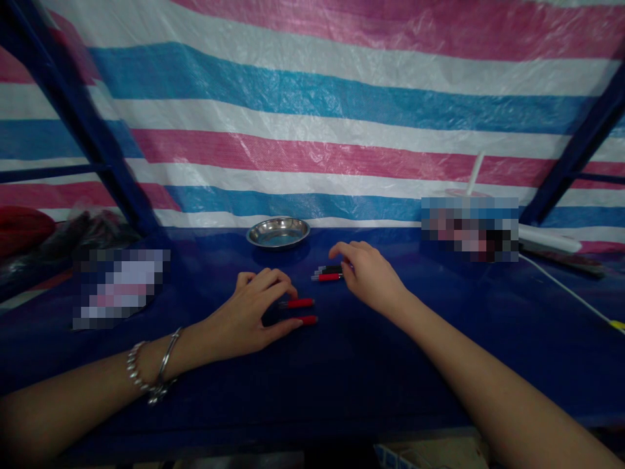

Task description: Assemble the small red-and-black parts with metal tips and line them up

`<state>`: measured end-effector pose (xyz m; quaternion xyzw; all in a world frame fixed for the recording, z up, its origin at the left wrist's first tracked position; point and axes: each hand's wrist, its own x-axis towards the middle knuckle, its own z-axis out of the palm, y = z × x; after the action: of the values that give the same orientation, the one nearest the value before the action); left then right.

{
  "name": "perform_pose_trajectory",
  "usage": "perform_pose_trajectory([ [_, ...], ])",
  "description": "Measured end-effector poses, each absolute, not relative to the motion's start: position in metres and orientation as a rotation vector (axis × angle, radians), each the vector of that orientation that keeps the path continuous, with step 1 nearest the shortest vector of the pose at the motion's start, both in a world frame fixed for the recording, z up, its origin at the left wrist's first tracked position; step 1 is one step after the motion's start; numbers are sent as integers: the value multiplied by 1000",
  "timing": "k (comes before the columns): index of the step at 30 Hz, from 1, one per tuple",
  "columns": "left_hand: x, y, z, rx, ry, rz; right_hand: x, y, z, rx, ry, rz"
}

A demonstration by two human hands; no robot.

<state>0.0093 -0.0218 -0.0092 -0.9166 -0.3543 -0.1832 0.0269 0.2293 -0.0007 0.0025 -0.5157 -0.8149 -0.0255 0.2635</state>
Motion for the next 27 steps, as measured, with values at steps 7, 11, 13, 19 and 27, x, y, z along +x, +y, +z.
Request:
perform_pose_trajectory([
  [7,11,-25,-5,-2831,-1108,-614,226,-3,5,-1368,-2262,-27],
  [11,12,-28,1,-2820,-1142,-674,227,-2,3,-1358,-2220,-22],
  [13,12,-28,2,-2789,-1138,-728,227,-1,2,-1351,-2201,-14],
  [19,10,-24,-2,-2732,-1081,-773,224,-4,5,-1368,-2264,-34],
  [27,12,-26,-1,-2741,-1108,-804,226,-1,4,-1336,-2256,-46],
])
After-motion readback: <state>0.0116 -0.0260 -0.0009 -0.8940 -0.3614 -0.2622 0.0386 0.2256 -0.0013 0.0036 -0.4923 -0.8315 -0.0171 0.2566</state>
